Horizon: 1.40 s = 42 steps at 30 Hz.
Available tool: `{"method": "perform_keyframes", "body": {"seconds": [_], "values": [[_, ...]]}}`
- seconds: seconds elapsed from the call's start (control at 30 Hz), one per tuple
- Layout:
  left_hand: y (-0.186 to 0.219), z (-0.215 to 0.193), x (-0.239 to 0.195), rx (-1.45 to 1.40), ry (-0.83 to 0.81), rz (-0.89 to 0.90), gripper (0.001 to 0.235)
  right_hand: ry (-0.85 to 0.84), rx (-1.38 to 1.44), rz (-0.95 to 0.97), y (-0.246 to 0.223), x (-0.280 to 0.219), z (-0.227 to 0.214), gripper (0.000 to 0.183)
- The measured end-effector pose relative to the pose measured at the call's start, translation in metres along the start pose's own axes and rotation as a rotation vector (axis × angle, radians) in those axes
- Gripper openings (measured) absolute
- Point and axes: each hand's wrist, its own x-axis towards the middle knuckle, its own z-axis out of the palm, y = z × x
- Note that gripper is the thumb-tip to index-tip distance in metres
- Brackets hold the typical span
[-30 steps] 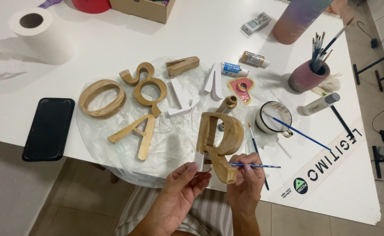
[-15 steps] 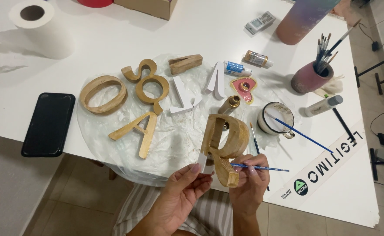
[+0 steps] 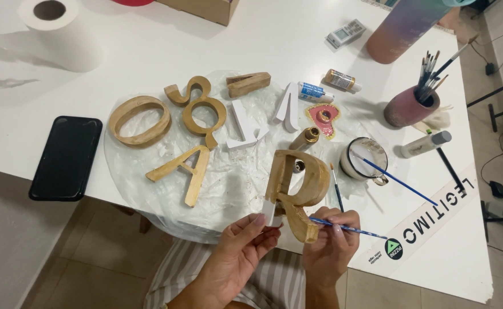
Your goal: The person paints a wooden letter 'R' with gold paint using a brush. They dip the brush into a paint container and apply the paint to the letter's surface, turning it to cover different sides.
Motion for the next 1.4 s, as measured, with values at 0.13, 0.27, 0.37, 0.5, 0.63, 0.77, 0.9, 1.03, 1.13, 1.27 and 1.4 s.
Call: {"method": "perform_keyframes", "body": {"seconds": [0.13, 0.27, 0.37, 0.5, 0.63, 0.77, 0.9, 1.03, 1.13, 1.27, 1.4], "values": [[0.000, 0.001, 0.000, 0.006, -0.014, 0.004, 0.016, -0.005, -0.033, -0.003, 0.001, 0.001, -0.003, 0.008], [-0.002, 0.000, 0.003, -0.029, 0.019, -0.016, 0.016, 0.031, -0.061, -0.009, 0.000, -0.001, -0.003, 0.007], [-0.003, -0.003, 0.003, -0.023, 0.026, -0.020, 0.015, 0.045, -0.068, 0.007, 0.000, -0.001, -0.004, 0.007], [0.001, 0.000, 0.003, -0.037, 0.044, -0.022, 0.016, 0.004, -0.024, -0.017, -0.004, 0.004, -0.001, 0.007], [-0.002, 0.000, 0.001, -0.015, 0.004, -0.023, 0.015, 0.071, -0.092, 0.025, 0.005, -0.002, -0.008, 0.007], [0.001, -0.001, 0.004, -0.019, 0.011, -0.010, 0.016, 0.020, -0.039, -0.007, 0.005, 0.002, -0.006, 0.006], [0.002, 0.003, 0.000, -0.014, 0.012, -0.016, 0.015, 0.051, -0.062, 0.025, 0.010, -0.003, -0.010, 0.008], [0.006, 0.000, 0.003, -0.008, 0.026, 0.000, 0.016, 0.029, -0.023, 0.021, 0.003, 0.003, -0.011, 0.006], [0.006, 0.002, 0.002, -0.034, 0.052, -0.018, 0.017, 0.092, 0.050, 0.135, 0.003, -0.003, -0.012, 0.004], [0.007, 0.005, -0.001, -0.008, 0.014, -0.009, 0.016, 0.079, 0.117, 0.254, 0.012, -0.001, -0.003, 0.014], [0.003, 0.004, 0.000, -0.016, 0.001, -0.017, 0.016, 0.126, 0.066, 0.314, 0.014, 0.003, 0.010, 0.021]]}}
